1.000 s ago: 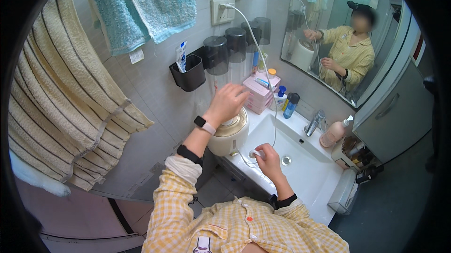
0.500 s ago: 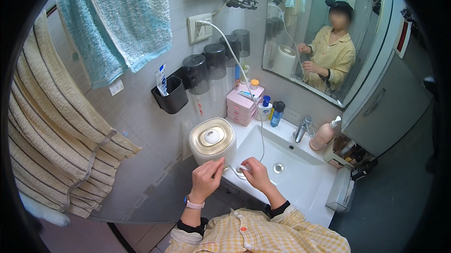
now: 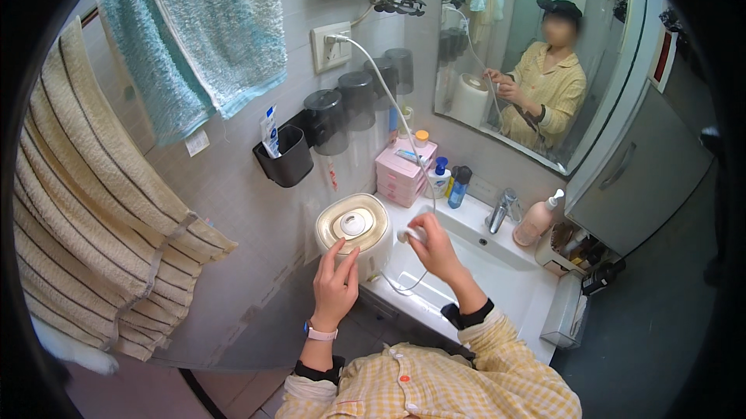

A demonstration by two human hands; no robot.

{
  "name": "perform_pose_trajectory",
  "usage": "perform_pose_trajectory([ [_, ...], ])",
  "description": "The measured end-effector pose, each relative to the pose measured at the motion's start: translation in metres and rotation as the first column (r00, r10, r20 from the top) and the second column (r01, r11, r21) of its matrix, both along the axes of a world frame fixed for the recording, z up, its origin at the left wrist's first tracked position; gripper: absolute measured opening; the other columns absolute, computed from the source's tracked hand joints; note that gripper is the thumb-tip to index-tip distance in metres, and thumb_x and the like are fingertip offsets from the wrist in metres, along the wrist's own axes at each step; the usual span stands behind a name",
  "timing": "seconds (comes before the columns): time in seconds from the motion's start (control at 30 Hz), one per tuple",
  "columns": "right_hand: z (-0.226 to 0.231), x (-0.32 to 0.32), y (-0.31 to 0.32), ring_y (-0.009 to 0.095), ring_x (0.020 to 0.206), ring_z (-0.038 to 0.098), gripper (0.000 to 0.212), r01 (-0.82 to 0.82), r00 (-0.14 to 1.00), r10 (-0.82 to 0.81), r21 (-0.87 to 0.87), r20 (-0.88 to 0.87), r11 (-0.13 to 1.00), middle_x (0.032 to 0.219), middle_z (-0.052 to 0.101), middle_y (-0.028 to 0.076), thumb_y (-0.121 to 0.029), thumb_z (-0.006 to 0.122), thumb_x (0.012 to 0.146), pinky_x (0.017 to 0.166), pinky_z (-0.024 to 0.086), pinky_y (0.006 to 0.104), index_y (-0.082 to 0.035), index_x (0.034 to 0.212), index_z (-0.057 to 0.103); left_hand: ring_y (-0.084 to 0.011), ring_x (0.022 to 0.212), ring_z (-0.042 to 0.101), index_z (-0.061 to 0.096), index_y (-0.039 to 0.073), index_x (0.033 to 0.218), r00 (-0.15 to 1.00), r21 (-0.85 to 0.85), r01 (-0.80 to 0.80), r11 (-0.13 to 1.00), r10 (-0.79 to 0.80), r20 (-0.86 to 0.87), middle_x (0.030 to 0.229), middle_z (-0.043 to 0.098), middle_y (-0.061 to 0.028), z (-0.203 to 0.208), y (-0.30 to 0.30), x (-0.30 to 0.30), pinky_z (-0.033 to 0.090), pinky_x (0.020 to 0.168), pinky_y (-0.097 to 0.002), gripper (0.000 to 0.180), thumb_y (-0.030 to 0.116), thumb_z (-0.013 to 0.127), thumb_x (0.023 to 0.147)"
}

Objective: The person assembles a small white and gold appliance at a bathroom sink. They place internal components into the base, attach the lid, wipe the exterior with a cloth, and plug the power cord into a wall outlet.

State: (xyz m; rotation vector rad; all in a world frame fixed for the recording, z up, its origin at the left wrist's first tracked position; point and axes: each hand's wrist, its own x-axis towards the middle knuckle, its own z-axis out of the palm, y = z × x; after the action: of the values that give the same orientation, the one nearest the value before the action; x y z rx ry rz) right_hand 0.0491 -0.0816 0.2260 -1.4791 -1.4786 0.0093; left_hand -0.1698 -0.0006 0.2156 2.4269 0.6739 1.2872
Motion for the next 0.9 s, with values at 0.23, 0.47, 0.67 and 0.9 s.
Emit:
perform_pose_trajectory([
  [0.23, 0.03, -0.009, 0.044, 0.032, 0.088, 0.058, 0.037, 0.022, 0.908, 0.001, -0.05, 0.419, 0.998, 0.096, 0.055, 0.015, 0.001, 0.059, 0.074, 0.073, 0.049, 0.0396, -0.011, 0.108, 0.067, -0.0377, 0.126, 0.041, 0.059, 0.008, 0.122, 0.991, -0.039, -0.103, 0.994, 0.1, -0.089, 0.136, 0.042, -0.0187, -0.011, 0.004, -0.002, 0.037, 0.103, -0.045, 0.04, 0.011, 0.066, 0.083],
  [0.47, 0.048, -0.025, 0.072, 0.031, 0.086, 0.058, 0.03, 0.014, 0.886, -0.021, 0.018, 0.464, 1.0, 0.092, 0.054, 0.014, -0.003, 0.063, 0.071, 0.073, 0.048, 0.04, -0.011, 0.1, 0.069, -0.0389, 0.126, 0.04, 0.06, 0.006, 0.12, 0.983, -0.003, -0.13, 0.992, 0.128, -0.133, 0.135, 0.043, -0.0192, -0.019, 0.009, -0.003, 0.038, 0.102, -0.0447, 0.038, 0.013, 0.065, 0.083],
  [0.67, 0.146, 0.008, 0.089, 0.032, 0.074, 0.06, 0.025, 0.034, 0.878, -0.13, 0.21, 0.461, 0.977, 0.085, 0.056, 0.014, -0.012, 0.06, 0.076, 0.065, 0.05, 0.0406, -0.01, 0.1, 0.067, -0.0397, 0.128, 0.038, 0.06, 0.005, 0.119, 0.976, 0.008, -0.155, 0.988, 0.155, -0.151, 0.134, 0.043, -0.0201, -0.018, 0.007, 0.001, 0.038, 0.103, -0.0455, 0.037, 0.013, 0.065, 0.083],
  [0.9, 0.227, 0.069, 0.17, 0.036, 0.09, 0.062, 0.037, 0.196, 0.883, -0.299, 0.294, 0.361, 0.935, 0.099, 0.061, 0.018, -0.019, 0.054, 0.083, 0.081, 0.05, 0.0422, -0.013, 0.119, 0.062, -0.0409, 0.13, 0.035, 0.058, 0.006, 0.122, 0.975, -0.019, -0.163, 0.986, 0.158, -0.156, 0.135, 0.041, -0.023, -0.017, -0.006, -0.01, 0.036, 0.105, -0.0464, 0.038, 0.015, 0.063, 0.085],
])
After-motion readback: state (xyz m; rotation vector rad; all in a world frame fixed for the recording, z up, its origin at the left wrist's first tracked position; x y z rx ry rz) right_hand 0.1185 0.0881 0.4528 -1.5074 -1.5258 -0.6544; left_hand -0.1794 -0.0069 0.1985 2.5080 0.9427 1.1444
